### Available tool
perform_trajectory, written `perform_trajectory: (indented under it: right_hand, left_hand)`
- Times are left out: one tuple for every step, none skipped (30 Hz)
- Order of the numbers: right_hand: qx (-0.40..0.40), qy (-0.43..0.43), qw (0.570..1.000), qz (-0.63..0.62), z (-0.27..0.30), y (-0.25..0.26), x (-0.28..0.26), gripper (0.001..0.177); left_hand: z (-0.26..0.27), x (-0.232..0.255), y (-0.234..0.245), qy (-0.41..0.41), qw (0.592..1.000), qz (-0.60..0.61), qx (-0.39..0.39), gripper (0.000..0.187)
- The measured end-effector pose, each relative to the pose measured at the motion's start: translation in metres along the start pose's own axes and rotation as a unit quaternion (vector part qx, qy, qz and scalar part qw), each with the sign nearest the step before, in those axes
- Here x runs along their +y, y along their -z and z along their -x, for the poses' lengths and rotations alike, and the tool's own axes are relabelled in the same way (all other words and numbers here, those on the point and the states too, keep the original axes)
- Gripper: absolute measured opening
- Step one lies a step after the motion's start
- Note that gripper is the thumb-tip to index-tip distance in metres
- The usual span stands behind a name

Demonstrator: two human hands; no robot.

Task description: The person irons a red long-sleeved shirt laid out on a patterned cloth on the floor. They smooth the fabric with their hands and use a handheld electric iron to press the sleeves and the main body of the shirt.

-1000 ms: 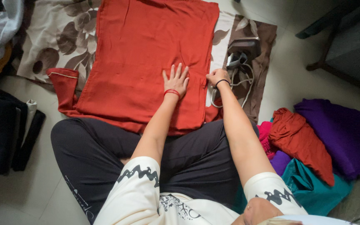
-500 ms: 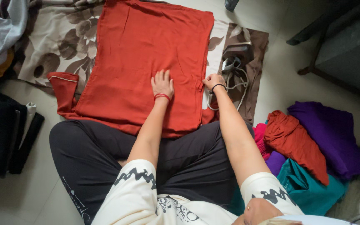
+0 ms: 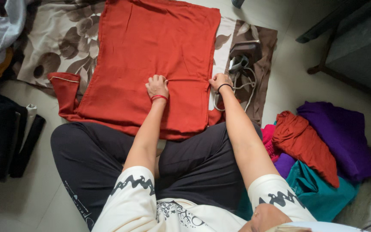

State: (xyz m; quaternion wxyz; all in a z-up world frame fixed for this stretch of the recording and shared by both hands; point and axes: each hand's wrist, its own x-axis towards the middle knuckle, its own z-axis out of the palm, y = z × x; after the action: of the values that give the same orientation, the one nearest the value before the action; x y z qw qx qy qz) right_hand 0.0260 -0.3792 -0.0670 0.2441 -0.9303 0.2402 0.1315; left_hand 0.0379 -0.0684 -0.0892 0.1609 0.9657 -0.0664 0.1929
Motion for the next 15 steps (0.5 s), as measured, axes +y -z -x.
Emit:
perform_trajectory:
  right_hand:
    - [-0.001, 0.002, 1.000, 0.002, 0.001, 0.000, 0.000, 0.027]
    - [0.000, 0.006, 1.000, 0.003, 0.001, 0.001, 0.000, 0.027]
    - [0.001, 0.009, 1.000, 0.005, 0.002, 0.001, 0.000, 0.027]
    - [0.002, 0.012, 1.000, 0.005, 0.001, 0.001, 0.001, 0.027]
    - [0.003, 0.015, 1.000, 0.006, 0.001, 0.000, 0.003, 0.028]
    - [0.004, 0.016, 1.000, 0.006, -0.001, 0.000, 0.005, 0.029]
    - [0.018, 0.047, 0.999, -0.002, -0.004, -0.001, 0.008, 0.030]
    - [0.031, 0.076, 0.997, -0.010, -0.007, -0.002, 0.012, 0.031]
    - [0.044, 0.105, 0.993, -0.018, -0.008, 0.000, 0.014, 0.031]
    - [0.078, 0.091, 0.992, -0.030, -0.011, 0.006, 0.017, 0.029]
    - [0.111, 0.077, 0.990, -0.042, -0.013, 0.013, 0.019, 0.027]
    - [0.145, 0.063, 0.986, -0.053, -0.012, 0.019, 0.021, 0.025]
    - [0.131, 0.007, 0.962, -0.240, -0.009, 0.022, 0.024, 0.024]
    - [0.130, -0.051, 0.916, -0.375, -0.007, 0.027, 0.028, 0.024]
    - [0.147, -0.108, 0.867, -0.463, -0.003, 0.029, 0.031, 0.026]
  left_hand:
    - [0.000, 0.001, 0.003, -0.020, 1.000, -0.003, 0.003, 0.016]
    - [0.001, 0.005, 0.005, -0.064, 0.998, -0.010, 0.012, 0.014]
    - [0.007, 0.012, 0.006, -0.108, 0.994, -0.017, 0.021, 0.014]
    - [0.012, 0.020, 0.007, -0.152, 0.988, -0.024, 0.031, 0.017]
    - [0.018, 0.030, 0.007, -0.213, 0.976, 0.029, 0.032, 0.019]
    - [0.024, 0.040, 0.007, -0.274, 0.958, 0.082, 0.033, 0.022]
    - [0.036, 0.051, 0.008, -0.303, 0.941, 0.153, -0.005, 0.027]
    - [0.050, 0.062, 0.010, -0.330, 0.916, 0.224, -0.044, 0.032]
    - [0.061, 0.072, 0.011, -0.337, 0.912, 0.213, -0.095, 0.036]
    - [0.073, 0.084, 0.012, -0.342, 0.906, 0.203, -0.144, 0.041]
    - [0.083, 0.090, 0.014, -0.347, 0.897, 0.192, -0.194, 0.047]
    - [0.090, 0.092, 0.017, -0.345, 0.899, 0.174, -0.207, 0.050]
    - [0.097, 0.091, 0.020, -0.342, 0.900, 0.157, -0.220, 0.053]
    - [0.100, 0.091, 0.022, -0.340, 0.901, 0.138, -0.231, 0.057]
    - [0.102, 0.091, 0.023, -0.340, 0.900, 0.125, -0.244, 0.056]
